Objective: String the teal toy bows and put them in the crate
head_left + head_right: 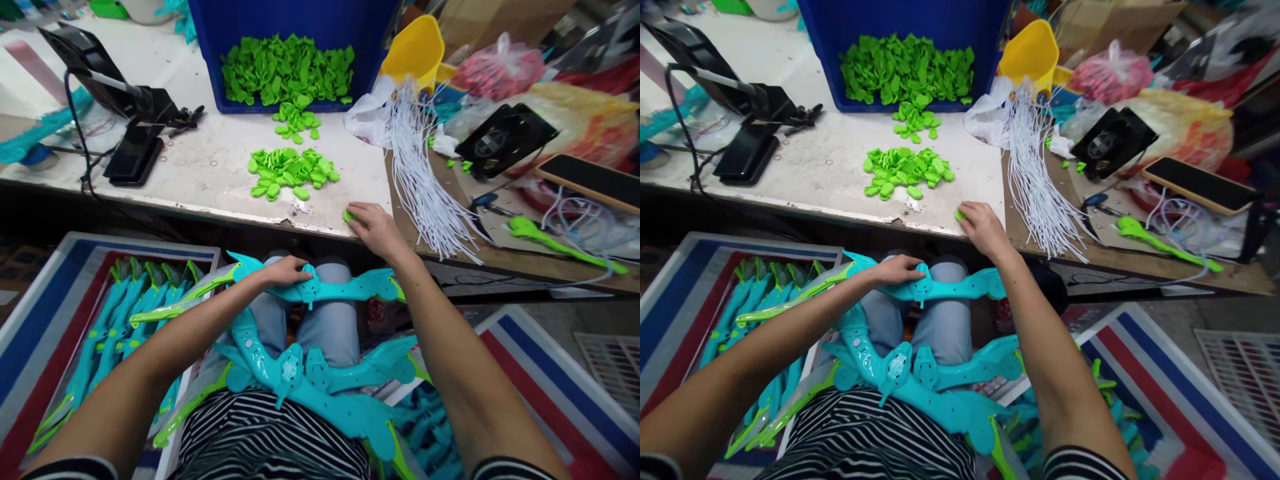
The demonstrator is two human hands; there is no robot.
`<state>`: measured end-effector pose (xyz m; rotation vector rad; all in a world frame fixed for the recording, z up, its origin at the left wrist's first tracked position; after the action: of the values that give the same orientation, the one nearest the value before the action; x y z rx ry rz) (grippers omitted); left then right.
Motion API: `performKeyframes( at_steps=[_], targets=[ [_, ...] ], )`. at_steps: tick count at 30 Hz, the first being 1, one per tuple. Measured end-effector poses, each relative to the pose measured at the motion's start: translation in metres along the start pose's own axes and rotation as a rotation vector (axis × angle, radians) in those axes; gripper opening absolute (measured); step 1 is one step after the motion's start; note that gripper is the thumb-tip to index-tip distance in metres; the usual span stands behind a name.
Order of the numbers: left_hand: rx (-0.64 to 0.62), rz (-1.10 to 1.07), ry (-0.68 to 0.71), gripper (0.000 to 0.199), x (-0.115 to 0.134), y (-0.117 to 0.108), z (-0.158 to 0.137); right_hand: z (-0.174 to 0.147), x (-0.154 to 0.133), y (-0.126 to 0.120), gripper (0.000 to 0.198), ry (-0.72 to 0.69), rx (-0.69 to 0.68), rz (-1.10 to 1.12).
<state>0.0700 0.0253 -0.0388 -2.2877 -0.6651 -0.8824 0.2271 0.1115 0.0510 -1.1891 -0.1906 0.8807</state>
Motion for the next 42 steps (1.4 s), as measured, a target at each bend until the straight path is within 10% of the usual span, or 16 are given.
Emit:
performKeyframes(
  at_steps=[5,12,25,31,38,42],
  targets=[
    [-0.073,-0.226,-0.136,0.027,-0.015,0.001,0.009,-0.010,-0.046,-0.011,0.024,-0.045,0.073,0.044],
    [-0.122,-0.430,-0.247,0.025,-0.030,0.003,0.016,-0.074,-0.144,0.047,0.029,-0.246,-0.142,0.207],
    [-0.157,-0.238,-0.091,0.036,-0.016,0.006,0.006,-0.079,-0.119,0.070,0.018,0.087,-0.057,0.324],
    [-0.043,-0.187,-0.106,0.037,-0.019,0.003,0.008,-0.085,-0.089,0.093,0.065,0.412,-0.148,0.428],
    [0.098,-0.146,-0.069,0.042,-0.026,-0.011,0.003,-0.071,-0.112,0.094,0.054,0.320,-0.147,0.304],
    [0.136,-0.161,-0.088,0.043,-0.035,-0.022,-0.003,-0.066,-0.109,0.039,0.024,0.192,0.047,0.171]
  ],
)
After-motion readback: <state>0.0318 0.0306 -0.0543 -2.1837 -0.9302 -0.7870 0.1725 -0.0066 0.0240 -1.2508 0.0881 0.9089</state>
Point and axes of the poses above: each hand's wrist, its own z-axis towards the middle knuckle, its own y-axis out of the palm, x = y × z, the point moved 9 cm from there along z, towards the middle knuckle, and after that the axes turned 13 degrees about -y, right-handed, at the moved point
